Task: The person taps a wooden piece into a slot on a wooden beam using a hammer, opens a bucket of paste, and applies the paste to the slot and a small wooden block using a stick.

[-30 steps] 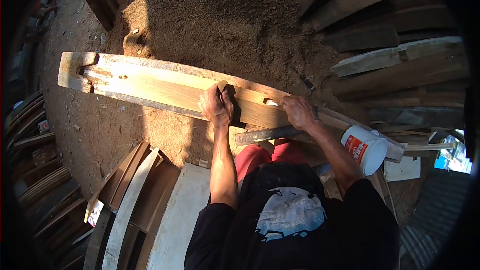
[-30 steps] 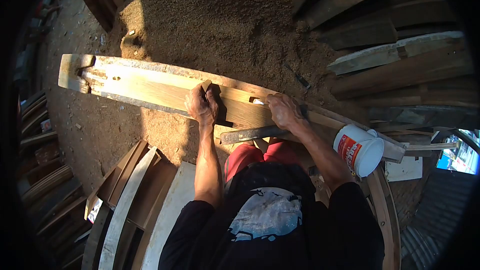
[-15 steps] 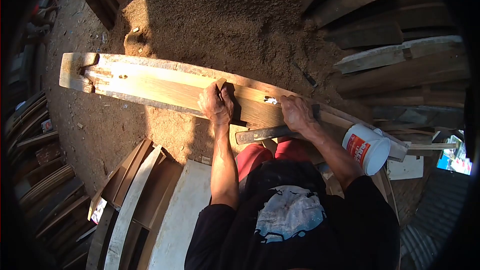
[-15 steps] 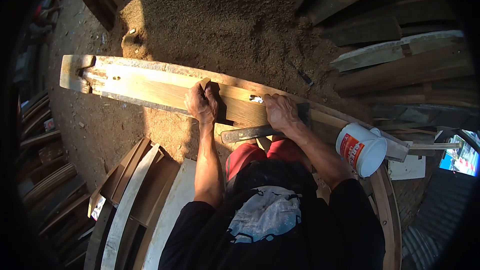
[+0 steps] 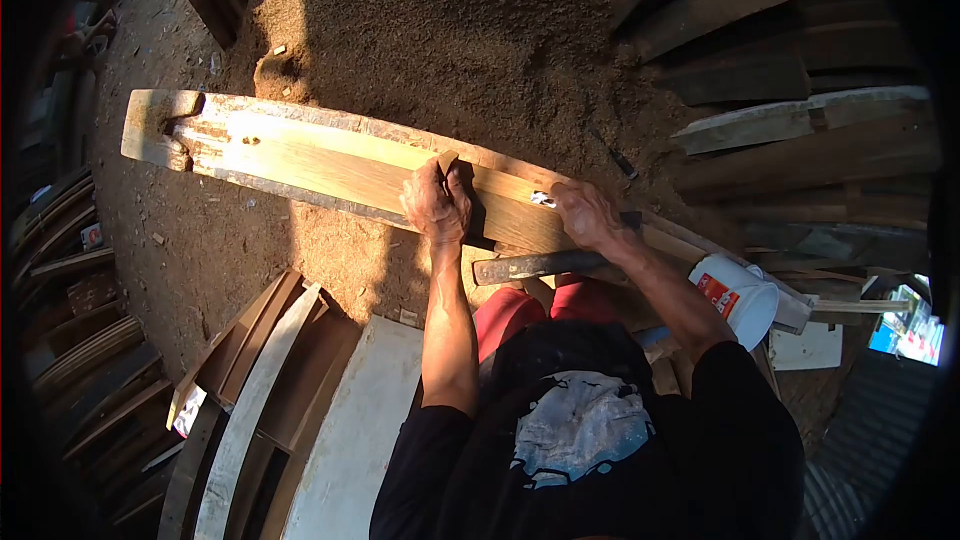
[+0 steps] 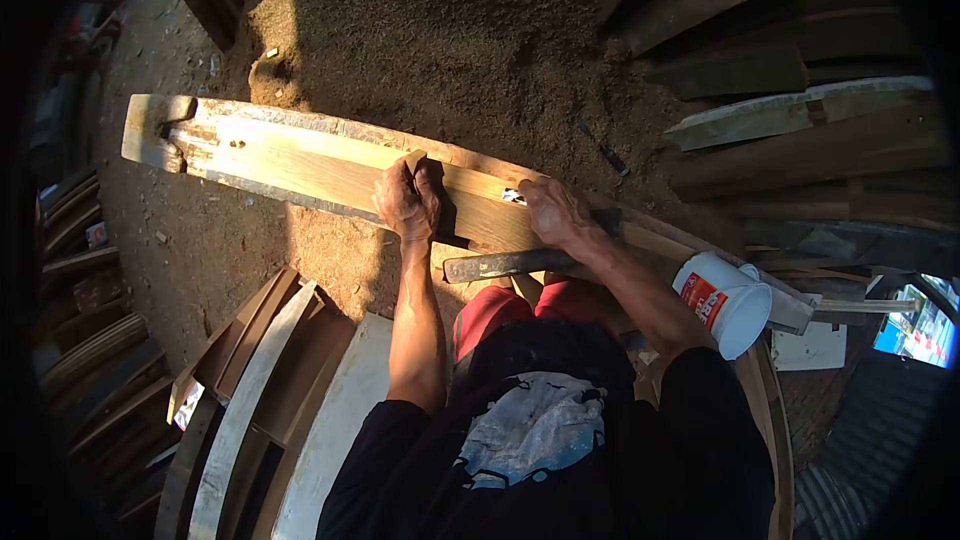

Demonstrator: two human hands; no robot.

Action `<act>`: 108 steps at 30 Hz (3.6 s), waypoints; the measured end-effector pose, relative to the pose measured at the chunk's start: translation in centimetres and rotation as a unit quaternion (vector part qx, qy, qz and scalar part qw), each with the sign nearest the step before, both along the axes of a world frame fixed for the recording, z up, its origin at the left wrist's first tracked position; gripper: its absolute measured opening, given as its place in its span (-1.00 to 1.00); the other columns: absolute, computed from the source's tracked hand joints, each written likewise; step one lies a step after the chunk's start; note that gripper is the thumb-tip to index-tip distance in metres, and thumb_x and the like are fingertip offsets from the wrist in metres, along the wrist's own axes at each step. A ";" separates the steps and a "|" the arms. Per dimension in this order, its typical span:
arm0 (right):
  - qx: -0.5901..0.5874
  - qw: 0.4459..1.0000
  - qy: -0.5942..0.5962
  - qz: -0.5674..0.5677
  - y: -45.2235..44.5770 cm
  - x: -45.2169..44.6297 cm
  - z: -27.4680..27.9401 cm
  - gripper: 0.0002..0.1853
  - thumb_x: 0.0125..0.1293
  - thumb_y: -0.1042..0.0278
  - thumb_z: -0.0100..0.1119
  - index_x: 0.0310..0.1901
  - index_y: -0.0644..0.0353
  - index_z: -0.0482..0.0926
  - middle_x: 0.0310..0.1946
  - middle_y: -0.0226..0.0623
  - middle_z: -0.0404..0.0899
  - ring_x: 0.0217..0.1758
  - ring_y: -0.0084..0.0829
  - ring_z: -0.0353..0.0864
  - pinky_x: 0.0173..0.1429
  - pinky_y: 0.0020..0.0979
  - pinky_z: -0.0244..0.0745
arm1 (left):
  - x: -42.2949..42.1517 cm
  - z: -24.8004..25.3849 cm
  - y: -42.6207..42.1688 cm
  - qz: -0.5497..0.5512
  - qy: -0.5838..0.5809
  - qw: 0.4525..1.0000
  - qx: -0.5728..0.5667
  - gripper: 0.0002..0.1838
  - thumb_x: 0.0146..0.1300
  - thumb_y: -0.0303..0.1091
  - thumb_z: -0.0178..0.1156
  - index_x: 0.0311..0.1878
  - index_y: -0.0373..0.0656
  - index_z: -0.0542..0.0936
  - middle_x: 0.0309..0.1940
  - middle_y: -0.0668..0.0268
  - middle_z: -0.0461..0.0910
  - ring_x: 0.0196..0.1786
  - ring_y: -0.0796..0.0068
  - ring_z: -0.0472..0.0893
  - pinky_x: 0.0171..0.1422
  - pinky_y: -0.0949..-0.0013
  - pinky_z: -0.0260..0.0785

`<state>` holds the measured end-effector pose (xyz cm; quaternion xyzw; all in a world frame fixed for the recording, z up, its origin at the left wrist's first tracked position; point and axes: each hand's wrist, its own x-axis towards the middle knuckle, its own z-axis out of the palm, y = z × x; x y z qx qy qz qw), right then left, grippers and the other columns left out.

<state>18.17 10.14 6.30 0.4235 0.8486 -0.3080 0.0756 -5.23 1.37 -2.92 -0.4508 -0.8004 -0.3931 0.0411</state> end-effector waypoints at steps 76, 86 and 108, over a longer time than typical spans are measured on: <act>-0.065 0.991 0.091 -0.074 -1.0 2.8 1.1 -0.82 0.41 0.40 0.15 -0.06 0.28 0.62 -0.16 0.03 0.68 -0.05 0.01 0.69 0.04 -0.07 0.57 | 0.4 0.7 -0.1 -0.002 -0.034 0.999 0.022 -0.65 0.52 -0.02 0.18 0.00 -0.12 0.69 -0.25 0.16 0.71 -0.18 0.03 0.66 -0.09 0.05 0.47; -0.063 0.835 0.289 -0.464 -3.4 23.7 18.2 -0.82 0.48 0.36 0.18 -0.05 0.30 0.61 -0.30 -0.42 0.63 -0.27 -0.61 0.54 -0.13 -0.48 0.46 | -0.1 -0.9 -0.5 -0.041 -0.022 0.999 0.013 -0.66 0.50 -0.12 0.21 0.08 -0.20 0.62 -0.22 0.07 0.70 -0.22 -0.04 0.68 -0.16 0.01 0.49; -0.042 0.847 -0.306 -0.432 -11.3 43.4 1.5 -0.77 0.24 0.39 0.19 -0.20 0.23 0.80 -0.05 0.07 0.76 0.04 0.00 0.78 0.15 -0.08 0.68 | 1.4 0.5 -0.6 -0.036 -0.122 0.983 -0.133 -0.54 0.65 -0.03 -0.05 0.31 -0.23 0.41 0.01 0.00 0.69 0.00 0.12 0.70 0.11 0.13 0.53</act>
